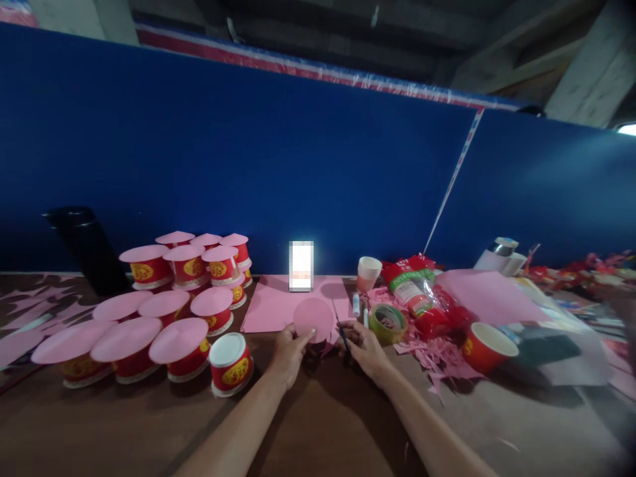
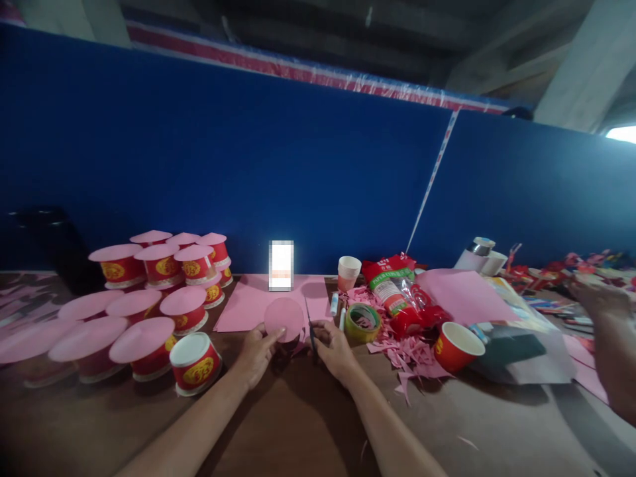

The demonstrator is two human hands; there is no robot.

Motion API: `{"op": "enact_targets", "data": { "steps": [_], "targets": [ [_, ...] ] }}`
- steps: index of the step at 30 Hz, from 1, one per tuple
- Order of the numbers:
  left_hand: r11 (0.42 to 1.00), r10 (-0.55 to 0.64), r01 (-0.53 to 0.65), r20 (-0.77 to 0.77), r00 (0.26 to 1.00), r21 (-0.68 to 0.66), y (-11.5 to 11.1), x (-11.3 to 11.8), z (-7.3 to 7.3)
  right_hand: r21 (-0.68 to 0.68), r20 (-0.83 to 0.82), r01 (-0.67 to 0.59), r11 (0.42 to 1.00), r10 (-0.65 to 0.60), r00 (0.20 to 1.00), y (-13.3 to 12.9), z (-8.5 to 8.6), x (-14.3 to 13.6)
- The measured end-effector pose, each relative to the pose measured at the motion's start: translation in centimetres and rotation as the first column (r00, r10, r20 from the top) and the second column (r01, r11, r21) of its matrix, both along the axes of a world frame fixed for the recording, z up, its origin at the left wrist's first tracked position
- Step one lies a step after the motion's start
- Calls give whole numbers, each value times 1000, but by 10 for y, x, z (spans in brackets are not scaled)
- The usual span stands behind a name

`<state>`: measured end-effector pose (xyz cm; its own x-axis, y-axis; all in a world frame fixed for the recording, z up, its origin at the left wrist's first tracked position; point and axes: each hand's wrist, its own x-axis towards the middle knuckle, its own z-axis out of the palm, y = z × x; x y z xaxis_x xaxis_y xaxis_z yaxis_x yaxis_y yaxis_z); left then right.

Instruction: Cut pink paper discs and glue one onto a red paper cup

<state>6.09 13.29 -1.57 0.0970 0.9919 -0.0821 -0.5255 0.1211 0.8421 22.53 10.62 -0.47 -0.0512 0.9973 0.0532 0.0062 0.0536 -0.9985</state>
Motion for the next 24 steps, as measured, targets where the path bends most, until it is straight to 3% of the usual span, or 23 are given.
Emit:
{"op": "enact_targets", "data": {
  "steps": [8, 15, 24],
  "targets": [
    [999, 32, -30, 87, 996, -22, -2, 0, 7, -5, -21, 6, 1000, -6, 1000, -1, 3, -2],
    [998, 60, -60, 119, 991, -5, 2, 1, 1, -6, 1, -8, 1000, 8, 1000, -1, 3, -1],
    [995, 62, -62, 2, 998, -73, -1, -2, 7, 23, -91, -78, 997, 80, 993, -4, 2, 0]
  ]
}}
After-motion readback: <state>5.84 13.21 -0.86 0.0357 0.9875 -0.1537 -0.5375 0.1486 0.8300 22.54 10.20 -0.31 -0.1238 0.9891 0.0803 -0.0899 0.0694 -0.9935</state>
